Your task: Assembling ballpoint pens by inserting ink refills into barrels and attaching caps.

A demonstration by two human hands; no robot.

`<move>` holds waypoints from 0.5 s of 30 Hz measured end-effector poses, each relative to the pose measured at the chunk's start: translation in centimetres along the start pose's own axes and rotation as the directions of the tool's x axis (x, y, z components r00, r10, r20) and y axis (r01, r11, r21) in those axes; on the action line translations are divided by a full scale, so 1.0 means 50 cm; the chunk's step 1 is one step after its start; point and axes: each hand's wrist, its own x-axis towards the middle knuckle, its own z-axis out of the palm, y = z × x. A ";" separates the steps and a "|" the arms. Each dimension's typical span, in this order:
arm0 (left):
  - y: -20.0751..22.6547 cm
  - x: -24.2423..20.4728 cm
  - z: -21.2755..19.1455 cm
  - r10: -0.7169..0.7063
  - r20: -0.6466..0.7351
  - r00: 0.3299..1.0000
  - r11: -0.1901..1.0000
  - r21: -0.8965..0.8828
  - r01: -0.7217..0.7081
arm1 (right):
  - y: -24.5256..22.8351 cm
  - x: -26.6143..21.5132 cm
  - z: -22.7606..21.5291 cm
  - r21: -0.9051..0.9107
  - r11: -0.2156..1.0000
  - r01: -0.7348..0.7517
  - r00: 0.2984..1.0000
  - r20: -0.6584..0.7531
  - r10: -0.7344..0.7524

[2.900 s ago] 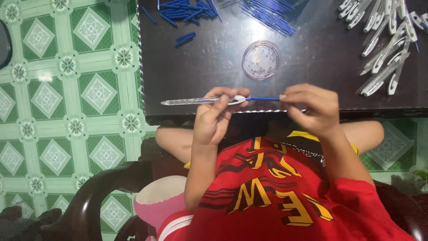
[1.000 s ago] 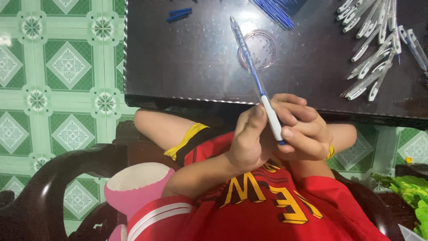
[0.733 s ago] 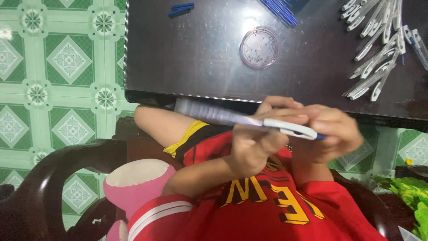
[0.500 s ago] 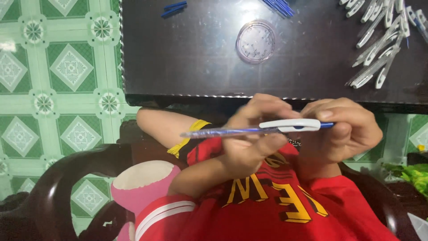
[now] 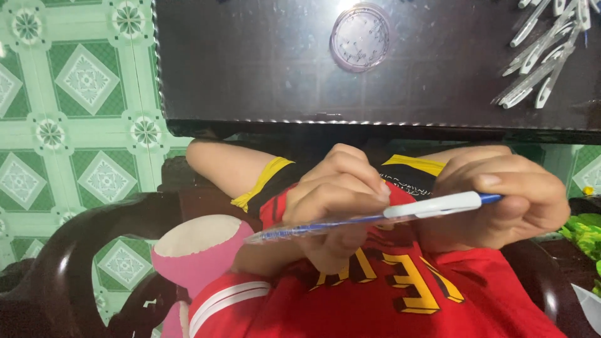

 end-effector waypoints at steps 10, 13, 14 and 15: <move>0.009 -0.010 0.006 -0.050 0.012 0.999 0.998 -0.027 0.050 | 0.024 0.023 -0.075 0.113 0.990 0.087 0.924 0.363 -0.123; 0.012 -0.007 -0.001 -0.051 0.055 0.997 0.998 -0.022 0.052 | 0.023 0.020 -0.075 0.140 0.988 0.073 0.930 0.347 -0.118; 0.013 -0.005 -0.003 -0.049 0.072 0.996 0.998 -0.023 0.051 | 0.023 0.019 -0.077 0.159 0.985 0.063 0.928 0.353 -0.116; 0.014 -0.005 -0.003 -0.051 0.071 0.996 0.998 -0.023 0.052 | 0.026 0.028 -0.085 0.159 0.985 0.061 0.928 0.353 -0.115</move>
